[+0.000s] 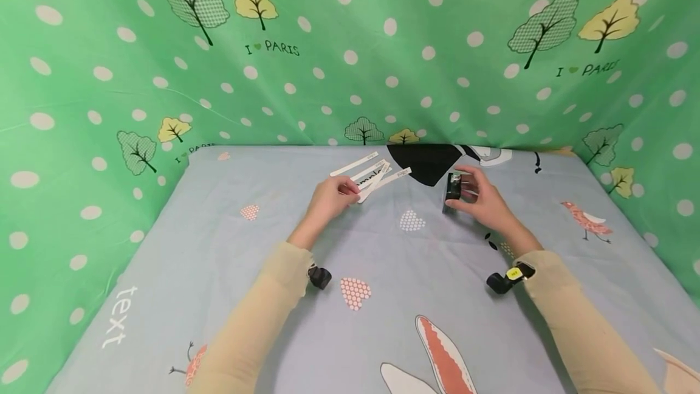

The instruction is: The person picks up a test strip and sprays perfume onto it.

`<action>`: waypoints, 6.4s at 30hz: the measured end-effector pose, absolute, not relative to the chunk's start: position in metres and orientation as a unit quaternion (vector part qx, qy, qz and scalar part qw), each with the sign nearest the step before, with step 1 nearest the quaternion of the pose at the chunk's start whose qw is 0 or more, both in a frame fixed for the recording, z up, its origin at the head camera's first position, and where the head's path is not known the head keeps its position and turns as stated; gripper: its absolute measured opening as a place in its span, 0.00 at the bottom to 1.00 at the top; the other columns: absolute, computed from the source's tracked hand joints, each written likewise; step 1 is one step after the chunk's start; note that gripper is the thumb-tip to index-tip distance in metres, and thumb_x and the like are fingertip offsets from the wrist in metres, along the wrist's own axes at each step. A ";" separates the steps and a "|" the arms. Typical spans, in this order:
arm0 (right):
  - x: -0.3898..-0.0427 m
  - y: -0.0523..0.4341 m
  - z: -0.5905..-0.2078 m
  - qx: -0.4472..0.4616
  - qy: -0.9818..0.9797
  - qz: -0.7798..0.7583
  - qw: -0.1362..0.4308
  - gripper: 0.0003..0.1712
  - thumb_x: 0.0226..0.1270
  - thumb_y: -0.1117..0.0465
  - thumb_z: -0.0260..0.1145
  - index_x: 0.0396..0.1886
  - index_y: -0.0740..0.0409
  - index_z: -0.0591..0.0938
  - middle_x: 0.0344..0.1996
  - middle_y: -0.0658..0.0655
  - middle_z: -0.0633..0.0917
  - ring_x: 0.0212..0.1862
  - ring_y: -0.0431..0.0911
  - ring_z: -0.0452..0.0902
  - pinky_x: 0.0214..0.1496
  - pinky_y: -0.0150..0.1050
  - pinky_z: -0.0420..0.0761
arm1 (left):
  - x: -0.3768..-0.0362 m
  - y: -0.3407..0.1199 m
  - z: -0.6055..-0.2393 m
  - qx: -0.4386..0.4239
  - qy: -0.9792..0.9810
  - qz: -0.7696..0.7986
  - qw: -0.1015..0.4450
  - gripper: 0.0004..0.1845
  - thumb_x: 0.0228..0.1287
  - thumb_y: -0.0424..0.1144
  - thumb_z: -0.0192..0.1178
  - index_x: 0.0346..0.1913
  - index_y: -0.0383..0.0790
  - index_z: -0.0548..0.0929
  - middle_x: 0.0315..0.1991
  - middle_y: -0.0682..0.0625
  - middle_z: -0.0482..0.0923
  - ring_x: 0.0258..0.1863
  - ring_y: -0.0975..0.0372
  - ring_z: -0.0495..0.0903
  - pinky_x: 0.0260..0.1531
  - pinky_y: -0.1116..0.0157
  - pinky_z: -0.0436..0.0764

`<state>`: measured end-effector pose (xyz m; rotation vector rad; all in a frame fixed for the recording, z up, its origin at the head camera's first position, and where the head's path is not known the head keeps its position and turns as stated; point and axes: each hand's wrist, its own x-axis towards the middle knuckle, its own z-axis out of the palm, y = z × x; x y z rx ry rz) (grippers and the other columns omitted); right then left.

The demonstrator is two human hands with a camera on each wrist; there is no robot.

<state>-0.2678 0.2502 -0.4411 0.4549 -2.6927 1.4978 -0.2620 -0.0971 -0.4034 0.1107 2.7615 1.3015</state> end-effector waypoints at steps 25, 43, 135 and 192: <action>-0.251 0.227 -0.407 0.219 -0.826 0.514 0.069 0.46 0.66 0.67 0.68 0.77 0.50 0.55 0.58 0.68 0.79 0.50 0.32 0.77 0.53 0.21 0.78 | -0.256 -0.125 -0.388 0.027 0.877 0.479 0.031 0.07 0.61 0.33 0.67 0.42 0.35 0.87 0.38 0.40 0.87 0.35 0.51 0.87 0.42 0.56 0.88; -0.244 0.200 -0.393 0.284 -0.835 0.451 0.134 0.42 0.60 0.71 0.72 0.73 0.53 0.67 0.57 0.61 0.76 0.52 0.51 0.81 0.54 0.31 0.84 | -0.251 -0.131 -0.374 0.012 0.871 0.488 0.045 0.09 0.63 0.33 0.67 0.44 0.34 0.86 0.39 0.39 0.87 0.39 0.47 0.87 0.47 0.51 0.87; -0.214 0.206 -0.389 0.268 -0.871 0.279 0.302 0.42 0.50 0.61 0.80 0.67 0.48 0.74 0.50 0.59 0.82 0.45 0.49 0.79 0.38 0.46 0.84 | -0.264 -0.234 -0.373 -0.106 0.861 0.498 -0.004 0.15 0.67 0.35 0.63 0.52 0.29 0.82 0.40 0.44 0.84 0.29 0.73 0.83 0.33 0.77 0.84; -0.218 0.207 -0.396 0.280 -0.864 0.284 0.308 0.43 0.48 0.63 0.80 0.67 0.49 0.75 0.49 0.58 0.83 0.44 0.48 0.79 0.37 0.44 0.81 | -0.275 -0.299 -0.414 -0.226 0.831 0.508 -0.003 0.20 0.66 0.37 0.64 0.59 0.31 0.80 0.27 0.62 0.77 0.26 0.77 0.80 0.40 0.76 0.85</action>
